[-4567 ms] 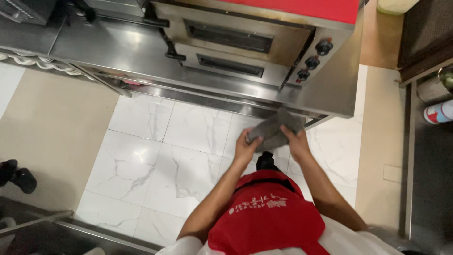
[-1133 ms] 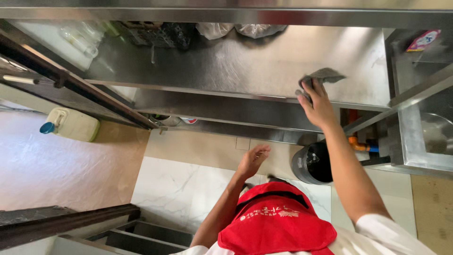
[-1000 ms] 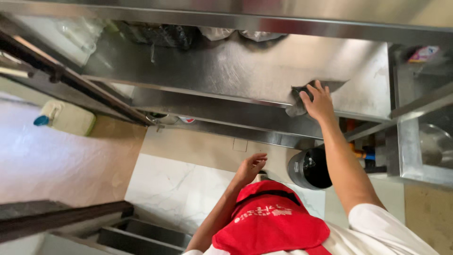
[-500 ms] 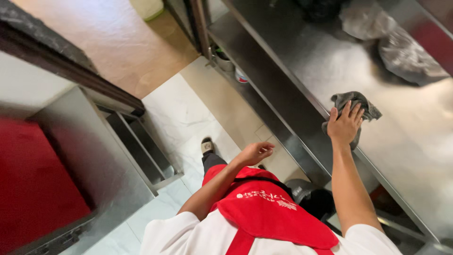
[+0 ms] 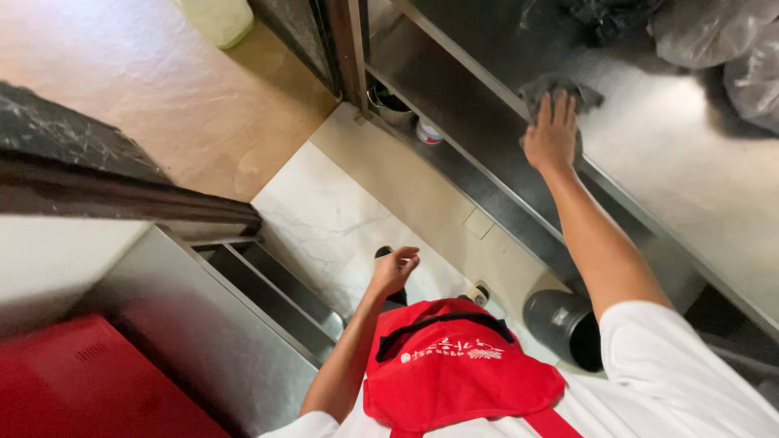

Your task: The person wipes multiple stainless steel surfaces in a commercial kitchen using a gray cloth. They clean a countertop, the front and sides of a red oven, a lower shelf, and a stovetop area, moving around the workspace to reach different sections.

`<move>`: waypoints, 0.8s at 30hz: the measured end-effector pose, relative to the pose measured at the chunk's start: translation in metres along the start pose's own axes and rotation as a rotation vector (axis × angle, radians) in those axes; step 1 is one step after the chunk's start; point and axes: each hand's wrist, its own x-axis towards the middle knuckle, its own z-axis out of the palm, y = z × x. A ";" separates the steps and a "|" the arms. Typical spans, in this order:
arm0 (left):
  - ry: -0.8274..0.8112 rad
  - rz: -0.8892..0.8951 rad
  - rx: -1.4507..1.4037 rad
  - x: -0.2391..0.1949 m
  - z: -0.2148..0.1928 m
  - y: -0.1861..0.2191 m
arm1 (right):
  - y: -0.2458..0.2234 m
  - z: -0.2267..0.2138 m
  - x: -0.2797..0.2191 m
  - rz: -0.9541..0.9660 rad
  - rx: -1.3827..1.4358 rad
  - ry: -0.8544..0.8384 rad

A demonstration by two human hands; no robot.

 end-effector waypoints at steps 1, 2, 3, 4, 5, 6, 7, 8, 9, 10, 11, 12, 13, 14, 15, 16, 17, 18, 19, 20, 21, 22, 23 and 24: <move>0.018 -0.012 -0.005 -0.003 -0.016 -0.005 | -0.014 0.008 0.016 -0.026 -0.035 -0.003; 0.036 -0.025 -0.009 -0.009 -0.031 -0.009 | -0.028 0.015 0.028 -0.030 -0.044 -0.023; 0.064 -0.028 -0.017 -0.007 -0.042 -0.008 | -0.042 0.020 0.048 -0.045 -0.055 -0.034; 0.067 -0.043 -0.018 -0.004 -0.051 -0.007 | -0.055 0.025 0.066 -0.059 -0.065 -0.044; 0.071 -0.059 -0.024 -0.004 -0.056 -0.005 | -0.068 0.030 0.083 -0.084 -0.016 -0.039; 0.075 -0.074 -0.030 -0.003 -0.059 -0.003 | -0.079 0.035 0.098 -0.108 0.033 -0.034; 0.066 -0.055 -0.045 -0.003 -0.059 0.000 | -0.086 0.041 0.106 -0.126 0.083 -0.034; 0.057 -0.036 -0.060 -0.001 -0.057 0.003 | -0.091 0.047 0.114 -0.162 0.117 -0.025; 0.040 -0.016 -0.072 0.003 -0.054 0.008 | -0.093 0.052 0.120 -0.189 0.150 -0.016; 0.025 0.004 -0.072 0.007 -0.049 0.012 | -0.096 0.057 0.124 -0.216 0.183 -0.007; 0.000 0.029 -0.068 0.012 -0.044 0.017 | -0.098 0.061 0.121 -0.179 0.232 0.009; -0.025 0.054 -0.065 0.015 -0.038 0.021 | -0.101 0.067 0.112 -0.142 0.282 0.025; -0.065 0.048 -0.051 0.021 -0.032 0.026 | -0.101 0.070 0.100 -0.103 0.327 0.048; -0.104 0.042 -0.036 0.027 -0.025 0.031 | -0.101 0.074 0.081 -0.101 0.415 0.116; -0.150 0.029 -0.021 0.028 -0.019 0.034 | -0.104 0.079 0.049 -0.094 0.501 0.182; -0.203 0.052 0.030 0.029 -0.012 0.035 | -0.106 0.085 0.015 0.129 0.618 -0.060; -0.256 0.070 0.080 0.030 -0.007 0.036 | -0.112 0.091 -0.026 0.046 0.656 0.007; -0.309 0.089 0.130 0.033 0.000 0.036 | -0.107 0.094 -0.075 0.134 0.603 -0.289; -0.354 0.110 0.220 0.036 0.006 0.035 | -0.106 0.101 -0.127 0.115 0.611 -0.428; -0.399 0.134 0.308 0.043 0.015 0.035 | -0.098 0.102 -0.185 0.199 0.630 -0.483; -0.460 0.163 0.402 0.047 0.021 0.034 | -0.090 0.100 -0.244 0.328 0.652 -0.561; -0.494 0.189 0.456 0.052 0.027 0.034 | -0.079 0.093 -0.307 0.480 0.669 -0.638; -0.540 0.214 0.507 0.054 0.036 0.033 | -0.070 0.081 -0.373 0.656 0.684 -0.708; -0.589 0.235 0.535 0.062 0.046 0.034 | -0.061 0.065 -0.440 0.877 0.718 -0.733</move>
